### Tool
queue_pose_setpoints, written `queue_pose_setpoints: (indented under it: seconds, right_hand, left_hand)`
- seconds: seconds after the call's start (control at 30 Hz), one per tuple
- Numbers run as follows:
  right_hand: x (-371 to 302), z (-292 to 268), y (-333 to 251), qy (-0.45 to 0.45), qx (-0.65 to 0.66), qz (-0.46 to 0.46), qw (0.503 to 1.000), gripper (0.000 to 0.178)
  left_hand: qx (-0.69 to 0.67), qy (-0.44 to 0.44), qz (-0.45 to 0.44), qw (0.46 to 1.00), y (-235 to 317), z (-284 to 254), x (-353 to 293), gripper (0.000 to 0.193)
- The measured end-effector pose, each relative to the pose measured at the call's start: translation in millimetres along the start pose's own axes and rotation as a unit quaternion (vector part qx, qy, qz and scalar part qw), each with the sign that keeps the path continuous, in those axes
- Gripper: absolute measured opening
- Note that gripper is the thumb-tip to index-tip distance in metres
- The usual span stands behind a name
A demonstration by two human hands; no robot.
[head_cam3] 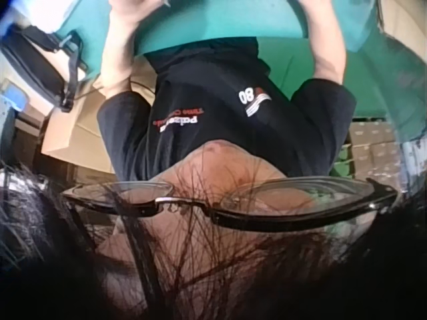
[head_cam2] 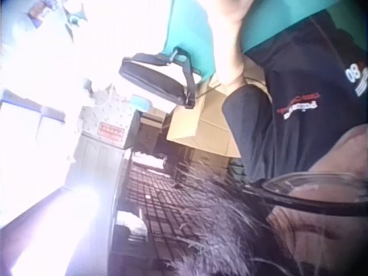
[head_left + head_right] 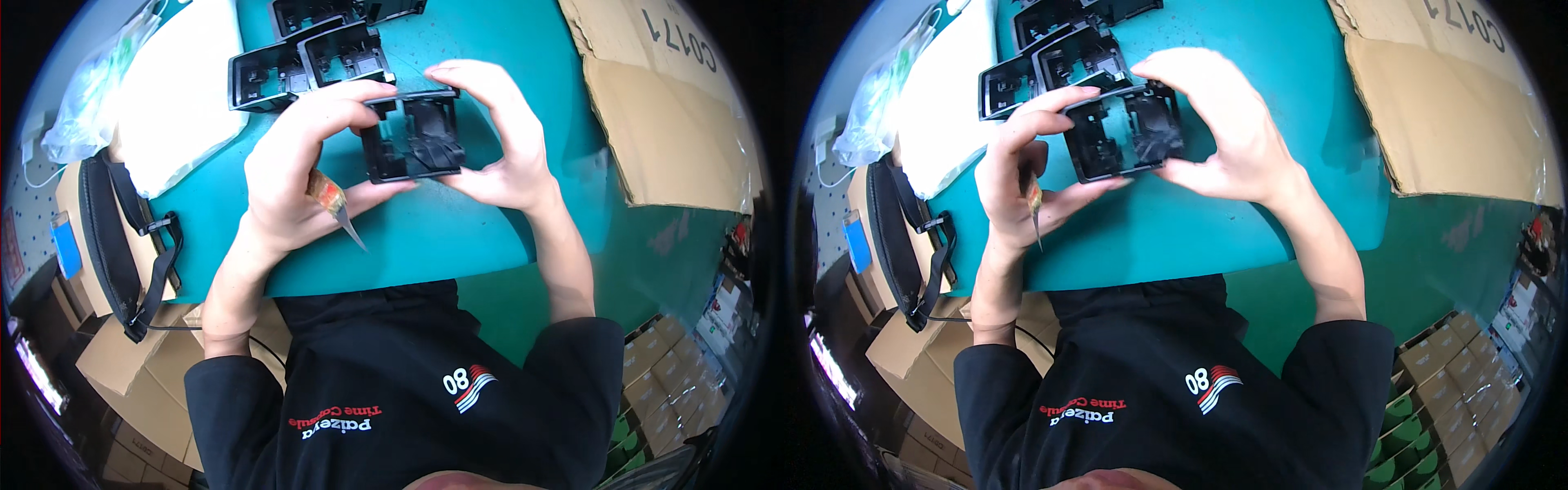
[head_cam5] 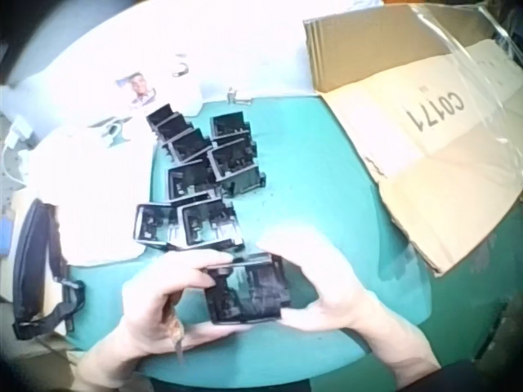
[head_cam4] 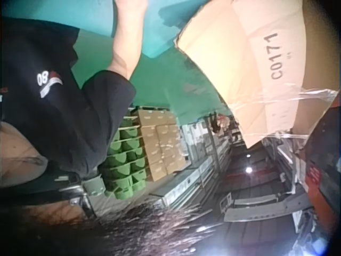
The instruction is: The person uses a small metal tool to scrape the interior of black plastic electronic housings. After processing several units, the person places them into clear plastic bags for packaging.
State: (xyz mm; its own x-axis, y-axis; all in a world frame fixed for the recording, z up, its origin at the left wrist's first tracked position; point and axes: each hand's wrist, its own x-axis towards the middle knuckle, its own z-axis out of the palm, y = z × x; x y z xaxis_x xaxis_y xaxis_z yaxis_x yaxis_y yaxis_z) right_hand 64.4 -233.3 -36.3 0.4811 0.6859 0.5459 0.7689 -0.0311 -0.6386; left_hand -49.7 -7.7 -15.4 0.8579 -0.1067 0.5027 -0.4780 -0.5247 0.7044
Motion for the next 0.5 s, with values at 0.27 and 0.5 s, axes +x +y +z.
queue_pose_setpoints:
  seconds: [0.27,0.5]
  right_hand:
    - [-10,7,3,0.038,0.098,0.029,0.994,0.072]
    - [-13,6,19,0.021,0.074,0.171,0.982,0.076]
  left_hand:
    - [0.105,0.019,0.056,0.993,10,-3,4,0.073]
    - [0.099,0.076,0.048,0.991,-1,1,4,0.044]
